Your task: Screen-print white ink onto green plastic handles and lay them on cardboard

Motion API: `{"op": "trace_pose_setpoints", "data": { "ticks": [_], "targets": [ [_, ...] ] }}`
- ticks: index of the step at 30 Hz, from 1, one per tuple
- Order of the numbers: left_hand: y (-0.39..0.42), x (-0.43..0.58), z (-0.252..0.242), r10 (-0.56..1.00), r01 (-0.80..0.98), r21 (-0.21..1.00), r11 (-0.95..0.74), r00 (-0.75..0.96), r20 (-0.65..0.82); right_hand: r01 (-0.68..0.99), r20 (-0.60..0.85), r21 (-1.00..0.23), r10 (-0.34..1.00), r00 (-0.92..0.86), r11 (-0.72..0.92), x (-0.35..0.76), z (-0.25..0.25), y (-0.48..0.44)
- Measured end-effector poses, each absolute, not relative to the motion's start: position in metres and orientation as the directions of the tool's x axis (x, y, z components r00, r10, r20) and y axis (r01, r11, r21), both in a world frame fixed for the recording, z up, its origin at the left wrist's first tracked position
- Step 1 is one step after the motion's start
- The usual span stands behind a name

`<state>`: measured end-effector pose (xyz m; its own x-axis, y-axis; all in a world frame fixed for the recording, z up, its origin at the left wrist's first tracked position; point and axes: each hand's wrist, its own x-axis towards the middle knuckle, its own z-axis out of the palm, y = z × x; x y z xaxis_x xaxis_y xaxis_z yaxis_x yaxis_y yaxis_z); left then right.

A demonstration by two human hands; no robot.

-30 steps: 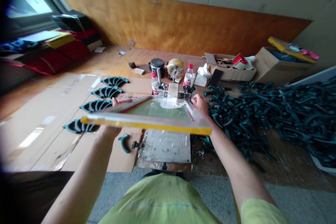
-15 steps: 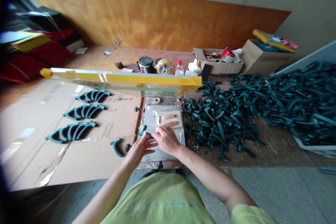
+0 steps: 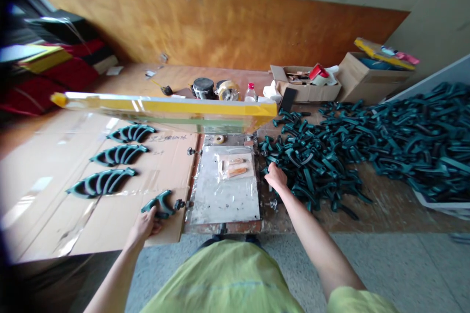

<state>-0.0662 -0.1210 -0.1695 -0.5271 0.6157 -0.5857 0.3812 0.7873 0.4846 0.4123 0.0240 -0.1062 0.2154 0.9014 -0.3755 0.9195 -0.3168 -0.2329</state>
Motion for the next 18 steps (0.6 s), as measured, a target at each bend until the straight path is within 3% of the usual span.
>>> {"op": "trace_pose_setpoints", "data": {
  "ticks": [3,6,8,11,14,18],
  "targets": [
    [-0.105,-0.072,-0.154,0.589,0.440,0.403,0.802,-0.479,-0.651,0.825,-0.116,-0.524,0.977,0.177,-0.211,0.406,-0.101,0.024],
    [-0.074,-0.062,-0.112,0.721,0.524,0.497,0.692,-0.457,-0.521,0.724,0.169,-0.670,0.983,-0.070,0.166,0.378,-0.094,0.028],
    [-0.047,-0.041,-0.071,0.837,0.487,0.696,0.528,-0.437,-0.329,0.668,0.278,-0.638,0.924,-0.262,0.382,0.352,-0.094,0.033],
    [-0.004,0.000,-0.002,0.909,0.238,0.955,0.174,-0.412,-0.063,0.620,0.303,-0.551,0.826,-0.475,0.559,0.321,-0.100,0.041],
    [0.029,0.030,0.051,0.907,0.003,0.990,-0.142,-0.400,0.131,0.645,0.252,-0.483,0.800,-0.545,0.592,0.305,-0.109,0.046],
    [0.042,0.043,0.076,0.899,-0.043,0.978,-0.204,-0.403,0.170,0.743,0.173,-0.373,0.828,-0.533,0.556,0.292,-0.114,0.035]
  ]
}}
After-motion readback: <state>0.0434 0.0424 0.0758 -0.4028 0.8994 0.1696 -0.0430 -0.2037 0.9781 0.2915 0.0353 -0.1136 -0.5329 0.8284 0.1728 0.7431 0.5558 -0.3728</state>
